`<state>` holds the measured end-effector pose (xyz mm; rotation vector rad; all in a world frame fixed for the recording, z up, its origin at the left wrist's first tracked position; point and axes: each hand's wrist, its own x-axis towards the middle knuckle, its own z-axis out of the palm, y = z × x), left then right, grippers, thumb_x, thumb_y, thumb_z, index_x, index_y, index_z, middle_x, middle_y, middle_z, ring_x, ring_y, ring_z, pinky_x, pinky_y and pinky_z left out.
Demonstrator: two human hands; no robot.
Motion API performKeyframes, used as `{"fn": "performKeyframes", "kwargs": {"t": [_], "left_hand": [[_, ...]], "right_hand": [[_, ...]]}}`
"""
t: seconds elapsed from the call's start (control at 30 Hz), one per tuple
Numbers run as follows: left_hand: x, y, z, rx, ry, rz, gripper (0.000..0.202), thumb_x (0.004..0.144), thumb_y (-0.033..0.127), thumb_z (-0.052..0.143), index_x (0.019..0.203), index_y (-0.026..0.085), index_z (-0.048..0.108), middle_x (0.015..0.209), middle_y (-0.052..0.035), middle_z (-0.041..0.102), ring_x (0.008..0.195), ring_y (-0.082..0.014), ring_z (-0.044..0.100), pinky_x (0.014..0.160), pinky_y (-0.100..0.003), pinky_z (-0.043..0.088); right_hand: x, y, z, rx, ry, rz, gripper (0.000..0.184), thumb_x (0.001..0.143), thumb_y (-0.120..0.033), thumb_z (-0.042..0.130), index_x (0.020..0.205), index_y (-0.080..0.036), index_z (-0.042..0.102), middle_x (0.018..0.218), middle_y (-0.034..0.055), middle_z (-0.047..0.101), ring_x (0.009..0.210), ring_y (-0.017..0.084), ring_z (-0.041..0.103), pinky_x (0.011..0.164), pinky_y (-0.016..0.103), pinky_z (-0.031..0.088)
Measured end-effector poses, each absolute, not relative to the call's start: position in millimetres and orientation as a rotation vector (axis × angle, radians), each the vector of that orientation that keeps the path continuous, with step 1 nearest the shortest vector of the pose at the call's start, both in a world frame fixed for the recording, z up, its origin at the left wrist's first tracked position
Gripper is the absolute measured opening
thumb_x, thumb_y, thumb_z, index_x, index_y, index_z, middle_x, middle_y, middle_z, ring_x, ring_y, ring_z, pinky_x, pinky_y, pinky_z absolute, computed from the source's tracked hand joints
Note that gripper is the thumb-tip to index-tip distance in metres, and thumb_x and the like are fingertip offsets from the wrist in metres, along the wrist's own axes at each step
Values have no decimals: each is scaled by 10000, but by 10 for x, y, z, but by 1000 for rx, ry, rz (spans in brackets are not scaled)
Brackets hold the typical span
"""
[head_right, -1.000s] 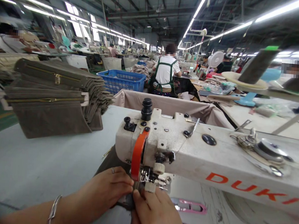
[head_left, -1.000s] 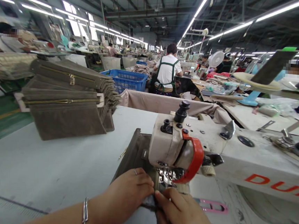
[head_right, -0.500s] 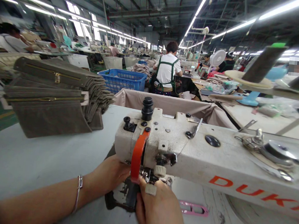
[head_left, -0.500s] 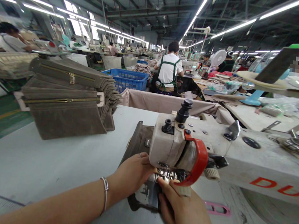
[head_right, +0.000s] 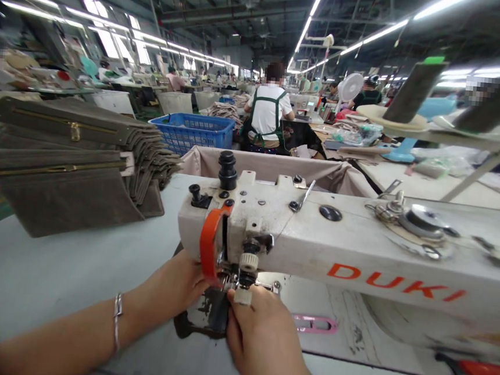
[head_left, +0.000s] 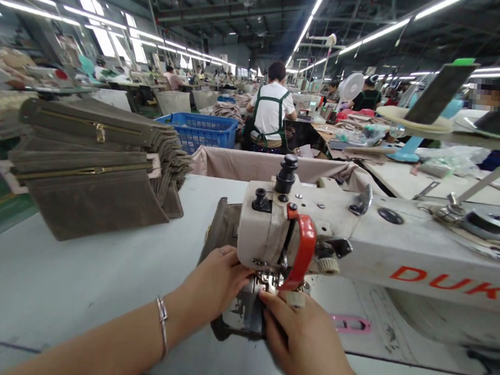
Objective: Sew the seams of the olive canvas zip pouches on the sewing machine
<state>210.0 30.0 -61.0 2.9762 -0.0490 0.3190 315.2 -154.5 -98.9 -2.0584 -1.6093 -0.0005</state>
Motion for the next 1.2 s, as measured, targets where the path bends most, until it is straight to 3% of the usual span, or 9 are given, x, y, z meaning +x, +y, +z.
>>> {"fn": "performKeyframes", "kwargs": {"t": [0.1, 0.2, 0.37, 0.57, 0.77, 0.9, 1.2], "left_hand": [[1900, 129, -521, 2903, 73, 154, 190, 935, 246, 596, 1087, 165, 674, 1128, -100, 672, 1112, -283, 573, 985, -449, 464], [1694, -40, -476, 2797, 188, 15, 364, 882, 376, 667, 1177, 164, 644, 1197, -110, 635, 1094, -274, 583, 990, -435, 488], [1510, -138, -605, 2961, 5, 206, 690, 794, 612, 684, 1257, 105, 618, 1285, -163, 630, 1163, -342, 580, 982, -479, 518], [1509, -223, -811, 3024, -208, 428, 569, 861, 569, 629, 1155, 83, 651, 1195, -158, 686, 1048, -299, 669, 866, -378, 602], [1470, -245, -798, 2917, -199, 567, 264, 973, 314, 513, 1120, 143, 650, 1115, -72, 715, 1056, -242, 660, 979, -384, 546], [1477, -208, -762, 2879, -147, 552, 264, 938, 291, 543, 1136, 145, 639, 1143, -82, 700, 1070, -239, 644, 988, -377, 537], [1499, -213, -801, 2819, -127, 585, 265, 917, 248, 599, 1172, 177, 623, 1141, -53, 689, 1085, -218, 614, 1016, -360, 510]], "right_hand": [[3159, -1567, -963, -2030, -1599, 24, 302, 892, -132, 459, 1098, -187, 673, 944, 99, 658, 868, 272, 603, 746, 431, 516], [3156, -1595, -938, -1998, -1603, 58, 292, 882, -126, 482, 1086, -208, 675, 937, 83, 651, 859, 255, 593, 739, 408, 509], [3158, -1635, -892, -1905, -1629, 62, 341, 876, -83, 460, 1140, -200, 641, 1016, 83, 659, 929, 238, 597, 805, 400, 517], [3178, -1679, -912, -1872, -1708, 23, 367, 872, -81, 489, 1172, -212, 655, 1007, 100, 670, 939, 248, 606, 804, 422, 534], [3142, -1681, -952, -1792, -1734, -17, 370, 841, -28, 462, 1107, -169, 678, 973, 89, 687, 875, 246, 603, 749, 410, 543], [3149, -1667, -962, -1814, -1735, -3, 382, 854, -31, 471, 1165, -156, 653, 1014, 99, 682, 918, 258, 598, 778, 426, 541], [3164, -1678, -855, -1834, -1731, 26, 326, 806, -24, 482, 998, -195, 683, 957, 70, 661, 870, 243, 578, 738, 403, 525]]}}
